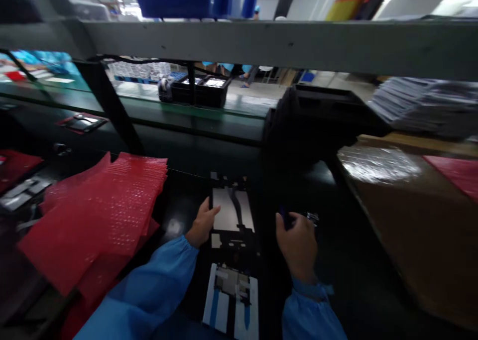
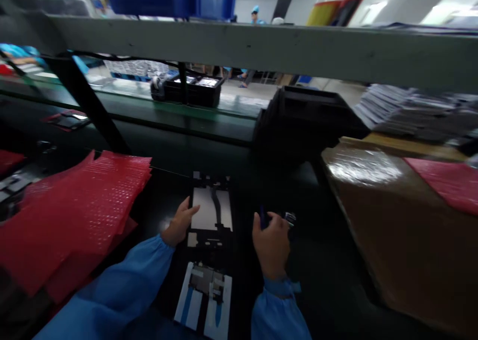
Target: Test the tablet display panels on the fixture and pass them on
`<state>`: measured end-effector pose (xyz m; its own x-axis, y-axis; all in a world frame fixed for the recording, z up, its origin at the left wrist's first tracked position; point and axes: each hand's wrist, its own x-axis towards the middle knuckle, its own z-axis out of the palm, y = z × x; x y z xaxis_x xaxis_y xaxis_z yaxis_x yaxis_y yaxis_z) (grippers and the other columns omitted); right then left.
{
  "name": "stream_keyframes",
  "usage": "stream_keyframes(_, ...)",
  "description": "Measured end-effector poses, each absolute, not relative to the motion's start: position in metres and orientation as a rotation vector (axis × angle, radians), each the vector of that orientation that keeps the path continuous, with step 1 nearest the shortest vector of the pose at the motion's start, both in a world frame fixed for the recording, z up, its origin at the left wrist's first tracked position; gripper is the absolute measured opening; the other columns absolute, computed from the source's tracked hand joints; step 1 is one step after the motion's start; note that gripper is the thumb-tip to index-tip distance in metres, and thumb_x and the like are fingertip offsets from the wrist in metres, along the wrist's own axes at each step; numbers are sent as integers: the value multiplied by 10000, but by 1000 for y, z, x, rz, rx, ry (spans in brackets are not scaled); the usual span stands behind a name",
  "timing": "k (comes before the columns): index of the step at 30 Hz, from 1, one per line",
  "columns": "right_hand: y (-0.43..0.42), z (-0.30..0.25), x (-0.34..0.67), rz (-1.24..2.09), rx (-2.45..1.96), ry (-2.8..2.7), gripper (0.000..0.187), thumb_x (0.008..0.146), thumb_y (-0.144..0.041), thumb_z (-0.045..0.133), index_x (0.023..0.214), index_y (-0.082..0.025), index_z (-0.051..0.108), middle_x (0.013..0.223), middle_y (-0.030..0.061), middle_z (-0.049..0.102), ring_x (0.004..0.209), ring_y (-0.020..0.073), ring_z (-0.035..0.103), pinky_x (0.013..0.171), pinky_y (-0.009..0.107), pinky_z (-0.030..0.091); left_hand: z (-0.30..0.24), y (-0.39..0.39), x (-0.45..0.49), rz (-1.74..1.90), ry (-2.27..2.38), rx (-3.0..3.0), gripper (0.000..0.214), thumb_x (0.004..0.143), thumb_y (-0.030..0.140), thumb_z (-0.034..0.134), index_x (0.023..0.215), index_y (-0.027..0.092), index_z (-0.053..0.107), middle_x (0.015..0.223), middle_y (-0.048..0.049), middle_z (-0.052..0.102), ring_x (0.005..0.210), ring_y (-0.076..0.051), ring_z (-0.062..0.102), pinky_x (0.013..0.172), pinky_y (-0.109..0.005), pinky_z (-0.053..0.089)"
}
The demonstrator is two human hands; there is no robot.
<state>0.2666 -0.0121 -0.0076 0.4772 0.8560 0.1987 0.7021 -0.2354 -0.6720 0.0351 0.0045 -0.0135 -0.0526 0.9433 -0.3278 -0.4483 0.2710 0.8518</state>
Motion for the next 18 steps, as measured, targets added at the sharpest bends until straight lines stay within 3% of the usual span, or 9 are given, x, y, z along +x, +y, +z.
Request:
stream_keyframes(3,-13,-10,254,699,-1901,-1219,613,688,-716,541,973,-186,660,842,111,682,798,302,633,748,419,492,-1,-9,42,1164,1067,657,474,692,314,750,1122,161,623,953,-57,745,878,-236,694,792,-336,536)
stream_keyframes(5,-15,-12,245,1052,-1795,-1142,647,636,-722,598,1006,-197,671,768,60,685,749,282,646,688,384,505,12,-24,37,1064,1074,837,485,763,281,690,1223,152,604,1080,-87,739,982,-246,690,863,-354,539)
stream_keyframes(9,-20,-4,233,1196,-1841,-978,698,580,-698,651,1063,-196,691,640,10,635,642,254,616,587,351,493,60,-57,-13,844,1398,1503,717,825,291,655,1498,172,438,1377,-143,637,1259,-302,596,1083,-428,460)
stream_keyframes(11,-21,4,230,1165,-1912,-923,700,566,-674,658,1075,-196,698,614,7,616,605,244,588,570,351,484,87,-63,-57,782,1710,1770,628,859,310,614,1462,179,495,1461,-146,575,1348,-314,527,1147,-439,402)
stream_keyframes(14,-21,13,226,1228,-1936,-869,705,549,-621,658,1108,-192,683,627,14,628,597,243,584,566,352,477,119,-49,-130,607,2367,1795,463,924,307,524,1356,150,573,1318,-183,650,1257,-333,583,1092,-467,435)
stream_keyframes(18,-18,12,223,1294,-1954,-839,796,553,-617,628,1212,-170,641,552,-15,581,529,235,553,551,358,456,134,-17,-200,329,2717,1486,423,826,295,680,1184,72,640,1202,-226,682,1213,-365,606,1049,-428,438)
